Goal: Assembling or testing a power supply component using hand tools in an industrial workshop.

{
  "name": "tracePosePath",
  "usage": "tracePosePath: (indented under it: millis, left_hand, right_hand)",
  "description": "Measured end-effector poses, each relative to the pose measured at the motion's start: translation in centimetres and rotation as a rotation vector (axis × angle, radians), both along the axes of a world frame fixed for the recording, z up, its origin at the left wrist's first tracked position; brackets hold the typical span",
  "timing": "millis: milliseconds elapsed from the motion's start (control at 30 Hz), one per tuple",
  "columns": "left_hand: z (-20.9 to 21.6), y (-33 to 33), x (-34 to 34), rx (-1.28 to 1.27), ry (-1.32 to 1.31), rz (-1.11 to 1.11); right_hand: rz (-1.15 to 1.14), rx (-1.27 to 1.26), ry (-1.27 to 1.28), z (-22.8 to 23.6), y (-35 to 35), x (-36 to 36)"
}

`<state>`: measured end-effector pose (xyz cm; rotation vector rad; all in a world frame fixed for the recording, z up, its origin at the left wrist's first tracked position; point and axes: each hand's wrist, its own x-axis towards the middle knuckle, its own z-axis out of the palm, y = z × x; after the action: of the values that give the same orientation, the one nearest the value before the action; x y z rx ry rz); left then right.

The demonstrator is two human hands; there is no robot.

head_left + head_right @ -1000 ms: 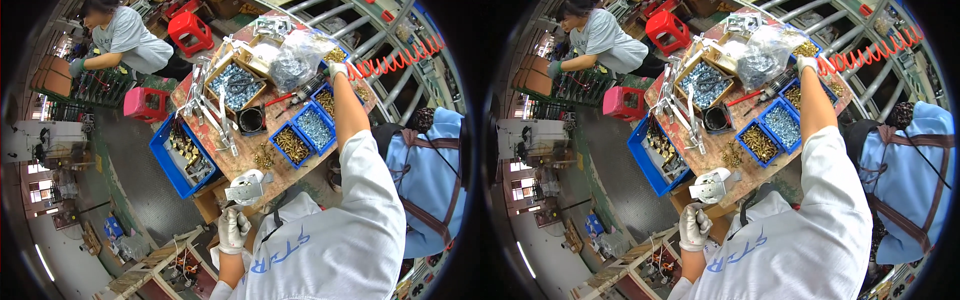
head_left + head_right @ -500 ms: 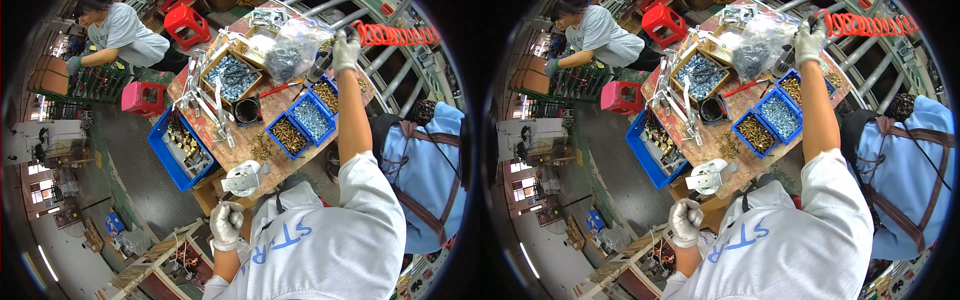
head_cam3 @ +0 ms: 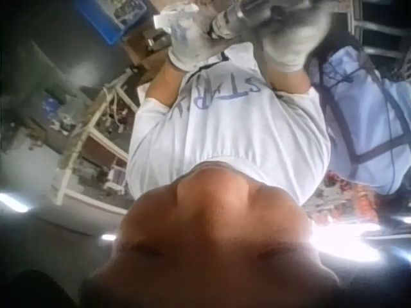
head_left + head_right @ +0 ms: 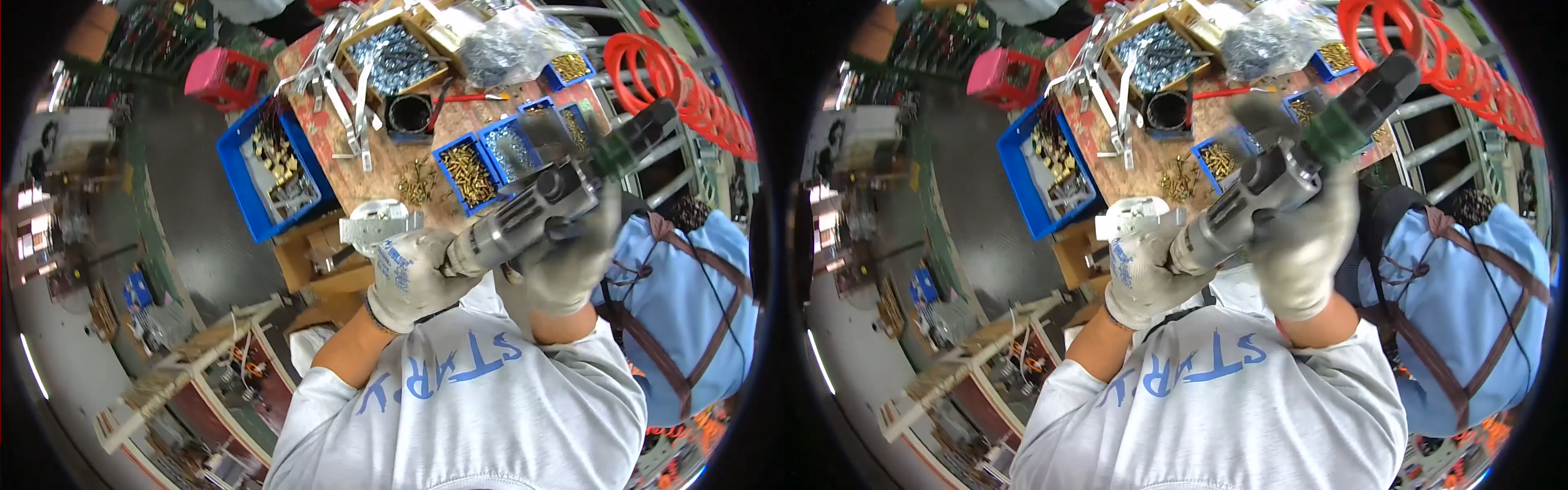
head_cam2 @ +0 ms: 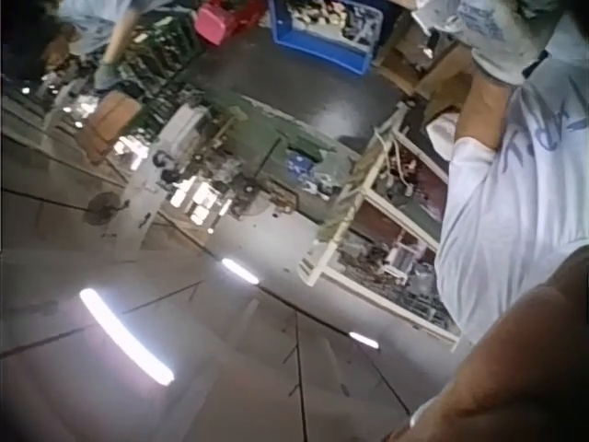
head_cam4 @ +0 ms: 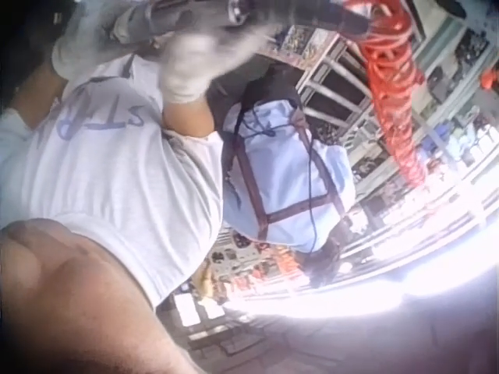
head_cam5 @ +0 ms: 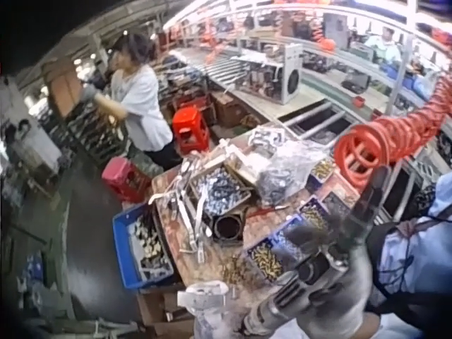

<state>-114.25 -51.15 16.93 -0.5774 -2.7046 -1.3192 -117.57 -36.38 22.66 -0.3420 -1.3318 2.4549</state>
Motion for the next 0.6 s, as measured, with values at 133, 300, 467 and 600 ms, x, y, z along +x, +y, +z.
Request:
tracePosePath:
  millis: [133,300,467,600]
  left_hand:
    - [-1.0,-0.7,0.6,0.013,-0.03,0.08]
    - [-4.1,-5.2,4.7,0.679,-0.654,0.175]
    - [-7.4,-7.9,8.9,1.226,-1.079,0.619]
    - [-7.0,-7.7,10.1,1.192,-1.02,0.674]
  right_hand:
    - [0.259,0.085,-0.084,-3.0,-2.8,2.4]
    - [0.606,-0.495,0.017,-6.1,0.1,1.8]
    - [0.577,-0.366,0.257,-5.8,2.8,-0.2]
    - [0.272,-0.266,0.123,-5.1,2.4,0.0]
